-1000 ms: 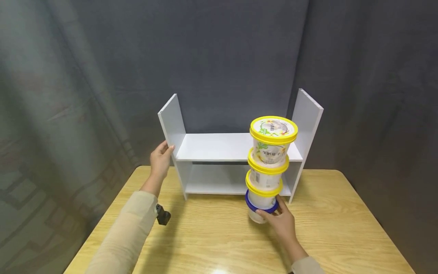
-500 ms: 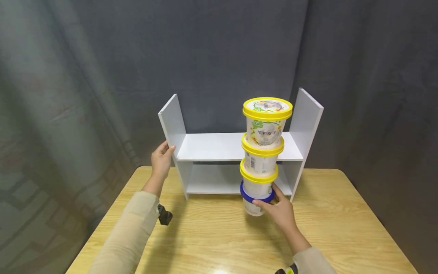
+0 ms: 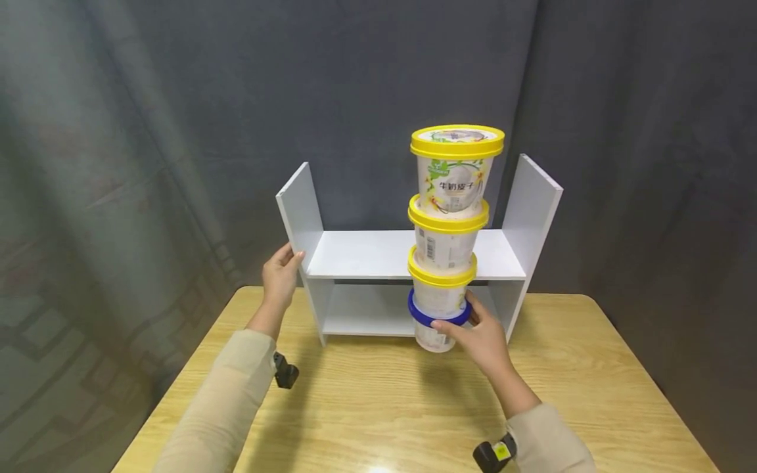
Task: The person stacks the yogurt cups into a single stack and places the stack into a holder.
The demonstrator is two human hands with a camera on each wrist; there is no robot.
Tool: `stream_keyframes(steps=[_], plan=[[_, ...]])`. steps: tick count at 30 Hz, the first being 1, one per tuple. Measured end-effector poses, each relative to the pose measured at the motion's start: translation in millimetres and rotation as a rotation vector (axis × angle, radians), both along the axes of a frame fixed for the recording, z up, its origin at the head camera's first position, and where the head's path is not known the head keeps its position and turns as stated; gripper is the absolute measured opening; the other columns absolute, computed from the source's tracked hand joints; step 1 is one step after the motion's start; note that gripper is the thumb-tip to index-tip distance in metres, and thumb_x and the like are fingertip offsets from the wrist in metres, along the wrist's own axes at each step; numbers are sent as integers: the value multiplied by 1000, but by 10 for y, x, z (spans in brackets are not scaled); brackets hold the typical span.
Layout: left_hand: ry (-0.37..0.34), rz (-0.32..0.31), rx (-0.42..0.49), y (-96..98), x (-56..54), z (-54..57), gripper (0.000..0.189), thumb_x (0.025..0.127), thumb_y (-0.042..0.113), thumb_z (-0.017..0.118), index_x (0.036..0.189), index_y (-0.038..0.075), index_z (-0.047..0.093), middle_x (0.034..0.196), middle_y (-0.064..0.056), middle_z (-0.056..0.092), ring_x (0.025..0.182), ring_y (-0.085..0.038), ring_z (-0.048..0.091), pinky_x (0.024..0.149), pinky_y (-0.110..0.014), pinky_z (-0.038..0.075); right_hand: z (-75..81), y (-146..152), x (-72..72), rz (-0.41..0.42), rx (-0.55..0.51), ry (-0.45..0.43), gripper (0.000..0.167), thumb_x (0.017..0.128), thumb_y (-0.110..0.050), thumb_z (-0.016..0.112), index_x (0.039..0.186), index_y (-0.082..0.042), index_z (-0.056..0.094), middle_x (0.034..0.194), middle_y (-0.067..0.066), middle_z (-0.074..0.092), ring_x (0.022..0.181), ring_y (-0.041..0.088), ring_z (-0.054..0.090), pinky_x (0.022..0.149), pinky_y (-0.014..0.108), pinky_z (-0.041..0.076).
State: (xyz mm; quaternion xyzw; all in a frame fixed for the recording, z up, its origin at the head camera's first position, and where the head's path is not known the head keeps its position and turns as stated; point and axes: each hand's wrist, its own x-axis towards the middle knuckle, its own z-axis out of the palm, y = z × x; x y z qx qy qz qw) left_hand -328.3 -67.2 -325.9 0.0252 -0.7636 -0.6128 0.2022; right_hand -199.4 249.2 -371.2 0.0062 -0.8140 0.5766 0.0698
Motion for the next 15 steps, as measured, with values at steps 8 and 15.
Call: stream_keyframes(steps=[8, 15], plan=[[-5, -2, -11, -8, -3, 2, 39, 84, 18, 56, 121, 10, 50, 116, -10, 53, 102, -21, 52, 83, -32, 44, 215, -42, -62, 1, 7, 1, 89, 72, -37, 67, 139, -10, 15, 132, 22, 32, 117, 40, 31, 90, 53, 32], [-32, -3, -12, -5, 9, -27, 39, 85, 20, 56, 122, 12, 50, 117, -9, 53, 104, -22, 51, 84, -33, 43, 346, -68, -83, 5, 20, 15, 88, 72, -37, 67, 138, -9, 17, 131, 22, 33, 116, 40, 33, 90, 52, 32]])
